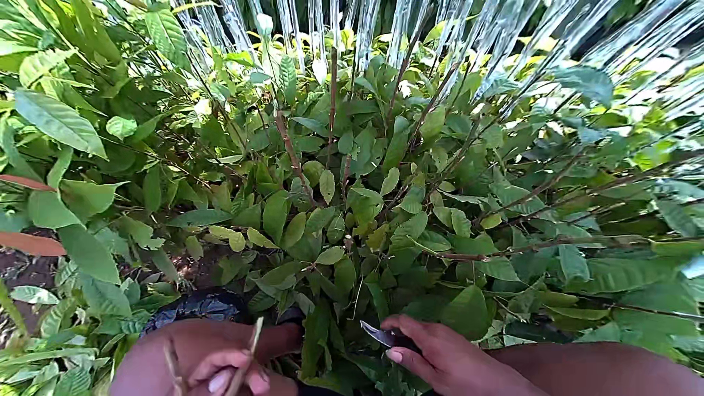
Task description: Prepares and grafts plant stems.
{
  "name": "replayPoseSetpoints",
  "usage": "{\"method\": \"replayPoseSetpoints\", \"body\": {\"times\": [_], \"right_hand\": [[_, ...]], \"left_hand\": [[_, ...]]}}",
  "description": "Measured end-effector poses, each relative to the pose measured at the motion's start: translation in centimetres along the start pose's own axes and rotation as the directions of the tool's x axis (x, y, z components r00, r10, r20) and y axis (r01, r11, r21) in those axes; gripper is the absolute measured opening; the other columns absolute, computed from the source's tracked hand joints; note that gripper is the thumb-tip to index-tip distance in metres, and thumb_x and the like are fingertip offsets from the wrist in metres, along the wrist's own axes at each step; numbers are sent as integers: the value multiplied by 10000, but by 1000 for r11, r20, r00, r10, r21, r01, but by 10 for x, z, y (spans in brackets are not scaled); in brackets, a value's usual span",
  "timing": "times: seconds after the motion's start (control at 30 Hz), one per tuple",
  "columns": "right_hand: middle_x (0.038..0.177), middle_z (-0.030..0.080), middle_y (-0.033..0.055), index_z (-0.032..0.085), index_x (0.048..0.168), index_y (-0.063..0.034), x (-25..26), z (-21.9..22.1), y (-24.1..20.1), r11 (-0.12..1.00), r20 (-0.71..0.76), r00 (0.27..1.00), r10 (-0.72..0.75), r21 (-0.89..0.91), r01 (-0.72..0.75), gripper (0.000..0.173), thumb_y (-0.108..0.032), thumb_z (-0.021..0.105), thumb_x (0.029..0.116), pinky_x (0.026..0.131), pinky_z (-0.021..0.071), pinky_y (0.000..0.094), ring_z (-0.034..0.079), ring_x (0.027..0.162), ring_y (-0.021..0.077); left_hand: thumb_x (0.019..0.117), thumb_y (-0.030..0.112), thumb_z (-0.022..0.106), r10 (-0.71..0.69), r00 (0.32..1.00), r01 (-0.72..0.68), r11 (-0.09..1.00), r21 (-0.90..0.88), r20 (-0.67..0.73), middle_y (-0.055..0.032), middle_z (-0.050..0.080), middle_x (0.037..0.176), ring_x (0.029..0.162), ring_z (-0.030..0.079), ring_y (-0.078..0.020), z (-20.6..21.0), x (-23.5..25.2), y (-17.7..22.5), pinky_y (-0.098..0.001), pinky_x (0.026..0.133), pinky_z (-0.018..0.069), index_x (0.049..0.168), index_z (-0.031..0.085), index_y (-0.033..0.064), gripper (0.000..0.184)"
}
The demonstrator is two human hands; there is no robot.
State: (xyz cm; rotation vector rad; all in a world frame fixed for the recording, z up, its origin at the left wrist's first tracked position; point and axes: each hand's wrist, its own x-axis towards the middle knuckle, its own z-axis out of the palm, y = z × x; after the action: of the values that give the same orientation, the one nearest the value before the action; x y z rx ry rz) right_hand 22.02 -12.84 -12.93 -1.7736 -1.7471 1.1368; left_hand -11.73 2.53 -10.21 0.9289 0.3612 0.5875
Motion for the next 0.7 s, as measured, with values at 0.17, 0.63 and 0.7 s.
{"method": "replayPoseSetpoints", "body": {"times": [0.17, 0.63, 0.7], "right_hand": [[1028, 694, 175, 527, 1441, -100, 20, 6, -7, 998, 99, 993, 61, 26, -64, 470, -392, 500, 1073, 797, 564, 538, 688, 875, 326], [1133, 680, 191, 561, 1397, -89, 30, 10, 22, 984, 154, 972, 175, -42, -171, 457, -410, 493, 1079, 924, 531, 547, 676, 1027, 350], [1164, 673, 199, 559, 1400, -82, 29, 10, 23, 983, 161, 971, 178, -62, -170, 465, -412, 493, 1079, 943, 525, 551, 671, 1058, 357]], "left_hand": [[1026, 180, 612, 339, 893, -267, 929, 258, -297, -19, 753, 821, 533, 646, -40, -9, 50, 28, -152, 439, 514, 1191, 674, 119, 187], [1010, 20, 549, 391, 849, -115, 794, 597, -357, -111, 694, 1165, 989, 701, -163, -53, 124, -120, -347, 889, 605, 1246, 568, -65, 251], [1015, 26, 550, 370, 863, -95, 786, 610, -343, -118, 692, 1185, 1029, 696, -168, -56, 125, -125, -351, 915, 598, 1253, 567, -68, 257]]}}
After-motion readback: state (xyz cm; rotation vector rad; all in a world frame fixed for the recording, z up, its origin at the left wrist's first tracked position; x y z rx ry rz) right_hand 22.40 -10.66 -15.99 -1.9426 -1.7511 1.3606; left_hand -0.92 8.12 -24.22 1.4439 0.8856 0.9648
